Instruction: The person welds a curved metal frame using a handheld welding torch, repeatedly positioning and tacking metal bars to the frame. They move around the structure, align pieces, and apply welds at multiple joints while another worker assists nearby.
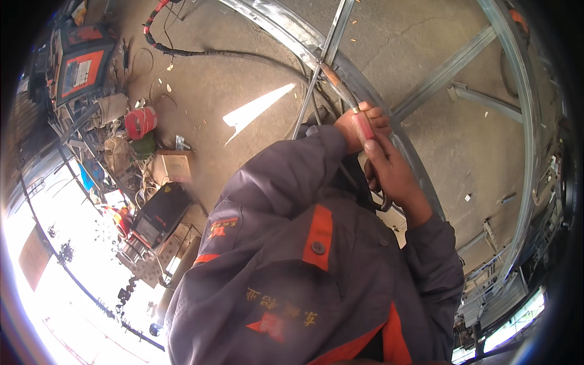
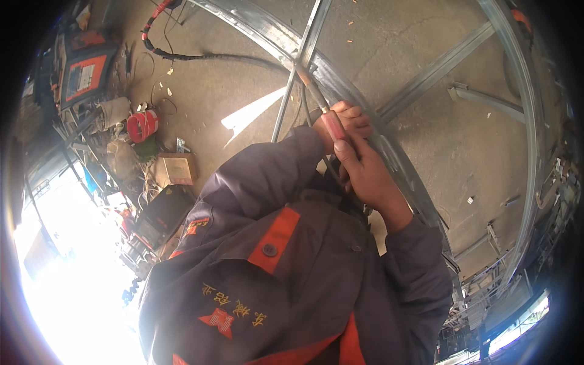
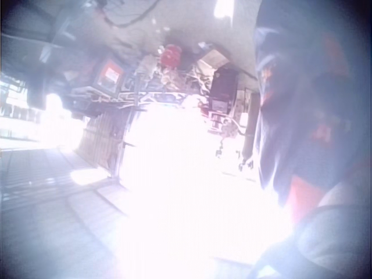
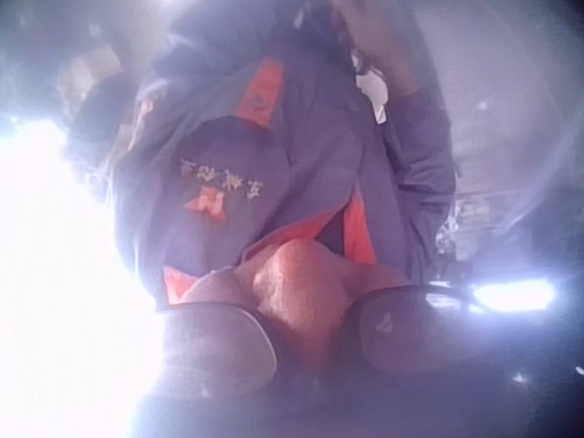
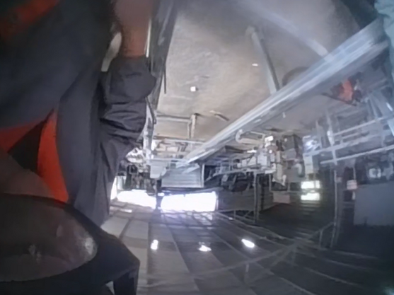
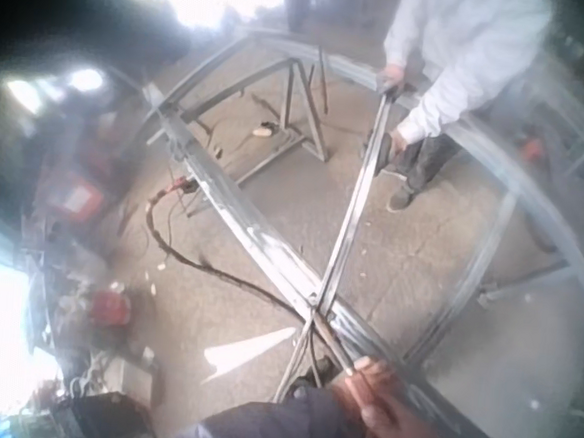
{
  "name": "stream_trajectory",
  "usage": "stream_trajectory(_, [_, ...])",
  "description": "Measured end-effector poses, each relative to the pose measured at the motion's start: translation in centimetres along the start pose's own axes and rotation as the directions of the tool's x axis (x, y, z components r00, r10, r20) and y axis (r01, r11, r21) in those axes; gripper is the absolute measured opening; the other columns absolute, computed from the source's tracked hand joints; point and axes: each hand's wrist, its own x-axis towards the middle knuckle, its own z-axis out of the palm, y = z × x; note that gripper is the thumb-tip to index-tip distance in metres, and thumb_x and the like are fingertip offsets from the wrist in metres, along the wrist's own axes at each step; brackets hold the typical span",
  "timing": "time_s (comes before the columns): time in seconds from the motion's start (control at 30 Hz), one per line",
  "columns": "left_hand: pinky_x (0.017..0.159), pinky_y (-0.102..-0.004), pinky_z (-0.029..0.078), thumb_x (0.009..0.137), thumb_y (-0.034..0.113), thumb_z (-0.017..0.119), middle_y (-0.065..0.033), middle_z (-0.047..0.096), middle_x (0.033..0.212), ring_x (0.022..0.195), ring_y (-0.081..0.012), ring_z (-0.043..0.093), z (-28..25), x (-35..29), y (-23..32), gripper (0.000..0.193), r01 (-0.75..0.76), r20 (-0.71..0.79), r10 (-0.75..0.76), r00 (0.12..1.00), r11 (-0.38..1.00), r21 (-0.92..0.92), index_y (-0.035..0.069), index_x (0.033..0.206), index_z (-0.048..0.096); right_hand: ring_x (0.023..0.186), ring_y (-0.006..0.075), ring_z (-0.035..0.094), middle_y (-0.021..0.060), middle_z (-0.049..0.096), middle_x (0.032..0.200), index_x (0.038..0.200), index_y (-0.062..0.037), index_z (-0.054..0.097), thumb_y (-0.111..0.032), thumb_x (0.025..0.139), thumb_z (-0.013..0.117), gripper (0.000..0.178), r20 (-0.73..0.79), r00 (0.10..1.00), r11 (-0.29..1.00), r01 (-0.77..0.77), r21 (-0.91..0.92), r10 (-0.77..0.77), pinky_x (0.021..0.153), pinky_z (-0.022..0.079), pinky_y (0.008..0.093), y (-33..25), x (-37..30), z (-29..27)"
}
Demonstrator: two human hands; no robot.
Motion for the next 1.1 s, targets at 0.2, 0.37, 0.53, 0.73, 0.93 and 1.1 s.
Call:
stream_trajectory(0.2, [0.092,-0.0338,0.038,0.085,0.036,0.060,0.0063,0.047,0.098,0.099,-0.0136,0.049,0.8,0.0,0.3,0.015,-0.098,0.109,0.045,0.993,0.826,0.555,0.031,0.094,0.048,0.057,0.0081,0.052,-0.0003,0.055,0.070,0.156,-0.0102,0.048,-0.042,0.111,0.054,0.056,-0.013,1.000,0.999,0.002,-0.043,-0.002,0.054,0.045,0.0275,-0.9,0.0,0.1])
stream_trajectory(0.37, [0.096,-0.0347,0.041,0.084,0.032,0.064,0.0060,0.058,0.107,0.107,-0.0140,0.054,-0.1,0.0,-0.2,0.014,-0.005,0.052,0.013,0.999,0.988,-0.156,0.030,0.098,0.063,0.057,0.0081,0.053,-0.0002,0.056,0.071,0.155,-0.0097,0.050,-0.042,0.110,0.055,0.055,-0.023,1.000,0.998,-0.016,-0.055,0.015,0.054,0.044,0.0273,-1.3,0.0,0.1])
stream_trajectory(0.53, [0.097,-0.0339,0.042,0.085,0.027,0.065,0.0056,0.064,0.106,0.106,-0.0150,0.058,-2.7,0.4,-0.6,0.015,0.041,0.029,-0.034,0.999,0.967,-0.253,0.025,0.100,0.070,0.059,0.0094,0.056,0.0018,0.059,0.074,0.144,-0.0052,0.056,-0.040,0.110,0.055,0.049,-0.207,0.971,0.985,0.140,0.102,-0.117,0.054,0.045,0.0265,-1.4,-3.2,-0.2])
stream_trajectory(0.73, [0.096,-0.0376,0.041,0.088,0.030,0.071,0.0047,0.066,0.109,0.104,-0.0180,0.059,-3.4,0.5,-0.2,0.019,0.029,0.006,-0.028,1.000,0.958,-0.284,0.022,0.105,0.072,0.067,0.0182,0.064,0.0089,0.063,0.096,0.130,-0.0052,0.050,-0.036,0.104,0.064,0.043,-0.442,0.414,0.438,0.897,0.052,-0.796,0.056,0.053,0.0303,-5.5,-18.7,-5.1])
stream_trajectory(0.93, [0.095,-0.0397,0.041,0.087,0.028,0.071,0.0021,0.064,0.104,0.107,-0.0198,0.059,-3.5,0.5,-0.2,0.017,0.011,-0.037,-0.024,0.999,0.941,-0.337,0.020,0.102,0.070,0.057,0.0121,0.055,0.0046,0.054,0.088,0.117,-0.0017,0.052,-0.050,0.104,0.059,0.051,-0.390,0.552,0.409,0.824,0.393,-0.737,0.046,0.048,0.0260,-6.4,-22.8,-4.1])
stream_trajectory(1.1, [0.096,-0.0409,0.042,0.090,0.029,0.070,0.0018,0.062,0.103,0.106,-0.0204,0.058,-3.2,0.5,-0.5,0.015,-0.010,-0.062,-0.012,0.998,0.942,-0.334,0.020,0.102,0.068,0.047,0.0101,0.049,0.0019,0.053,0.064,0.088,-0.0072,0.056,-0.060,0.111,0.037,0.061,-0.439,0.858,0.903,0.382,0.197,-0.267,0.044,0.041,0.0246,-3.2,-14.1,-1.0])
